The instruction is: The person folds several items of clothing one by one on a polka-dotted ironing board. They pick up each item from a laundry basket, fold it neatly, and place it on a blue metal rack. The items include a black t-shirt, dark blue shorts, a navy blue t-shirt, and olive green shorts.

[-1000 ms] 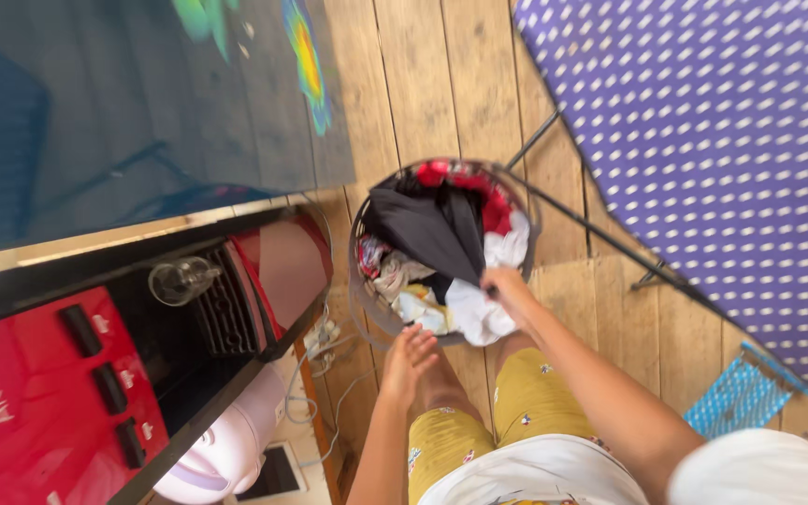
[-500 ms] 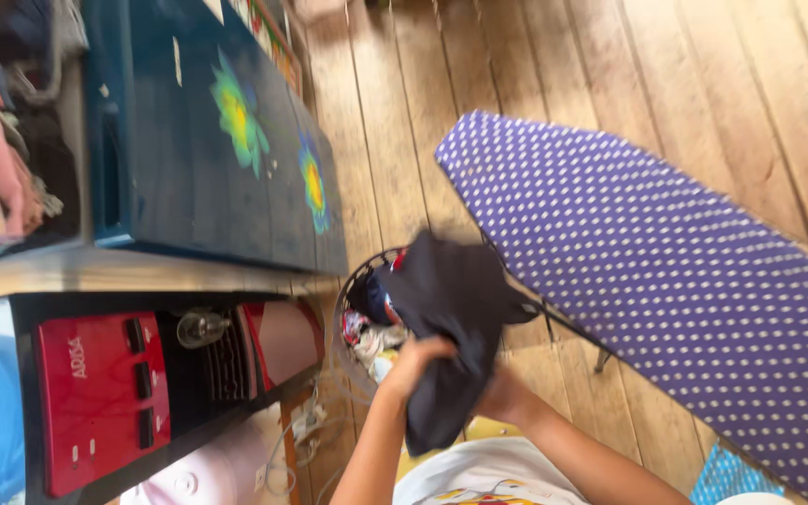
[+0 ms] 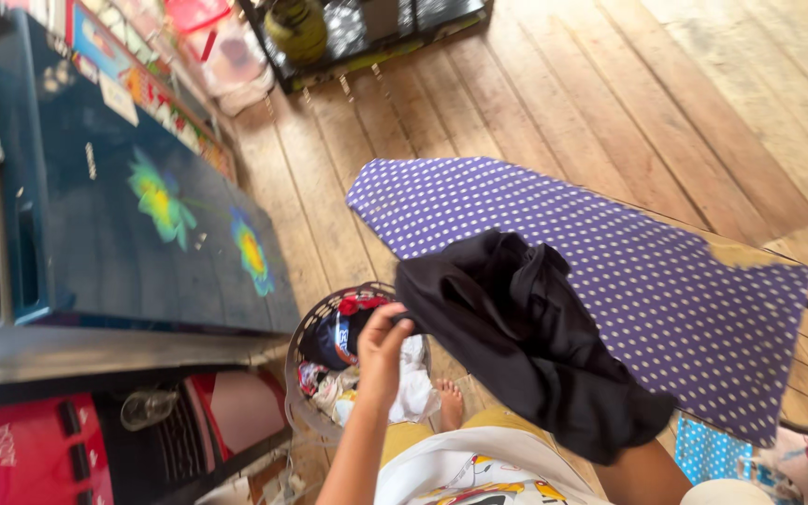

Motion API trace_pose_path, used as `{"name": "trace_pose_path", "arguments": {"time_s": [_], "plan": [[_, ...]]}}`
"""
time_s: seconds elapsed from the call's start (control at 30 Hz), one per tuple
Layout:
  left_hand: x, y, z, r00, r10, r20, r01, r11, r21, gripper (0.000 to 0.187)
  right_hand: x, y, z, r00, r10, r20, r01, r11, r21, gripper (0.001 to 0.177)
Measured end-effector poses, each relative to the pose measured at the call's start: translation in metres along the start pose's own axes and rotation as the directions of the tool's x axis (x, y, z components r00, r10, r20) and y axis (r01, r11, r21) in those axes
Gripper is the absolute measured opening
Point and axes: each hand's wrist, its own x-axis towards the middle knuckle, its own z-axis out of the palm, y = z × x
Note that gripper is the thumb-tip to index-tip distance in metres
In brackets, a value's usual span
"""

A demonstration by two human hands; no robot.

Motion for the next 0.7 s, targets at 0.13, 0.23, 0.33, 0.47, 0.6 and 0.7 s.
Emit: {"name": "trace_pose_path", "arguments": {"time_s": [0.13, 0.23, 0.33, 0.47, 0.6, 0.7], "plan": [[0.019, 0.013, -0.023, 1.0, 0.03, -0.009, -0.031, 0.984, -0.177, 0.017, 0.003, -0.037, -0.015, 0.994, -0.108, -0.014, 0.109, 0.992, 0.063, 0.05], [0.026, 0.031, -0.03, 0.997, 0.079, 0.014, -0.071, 0.951, -0.302, 0.024, -0.008, -0.059, -0.025, 0.984, -0.174, -0.027, 0.176, 0.979, 0.098, 0.049], [0.027, 0.053, -0.032, 0.995, 0.097, 0.006, -0.089, 0.935, -0.345, 0.029, -0.032, -0.074, -0.035, 0.956, -0.292, 0.017, 0.286, 0.945, 0.159, 0.048], [0.023, 0.069, -0.033, 0.985, 0.155, 0.08, -0.143, 0.979, -0.145, 0.029, -0.068, -0.087, -0.041, 0.922, -0.378, -0.089, 0.386, 0.918, 0.096, 0.044], [0.018, 0.068, -0.023, 0.967, 0.168, 0.19, -0.19, 0.976, 0.104, 0.024, -0.109, -0.097, -0.039, 0.887, -0.45, -0.103, 0.449, 0.893, -0.034, 0.039], [0.015, 0.062, -0.002, 0.93, 0.198, 0.31, -0.279, 0.929, 0.243, 0.024, -0.137, -0.103, -0.045, 0.88, -0.455, -0.139, 0.44, 0.889, -0.123, 0.037]]}}
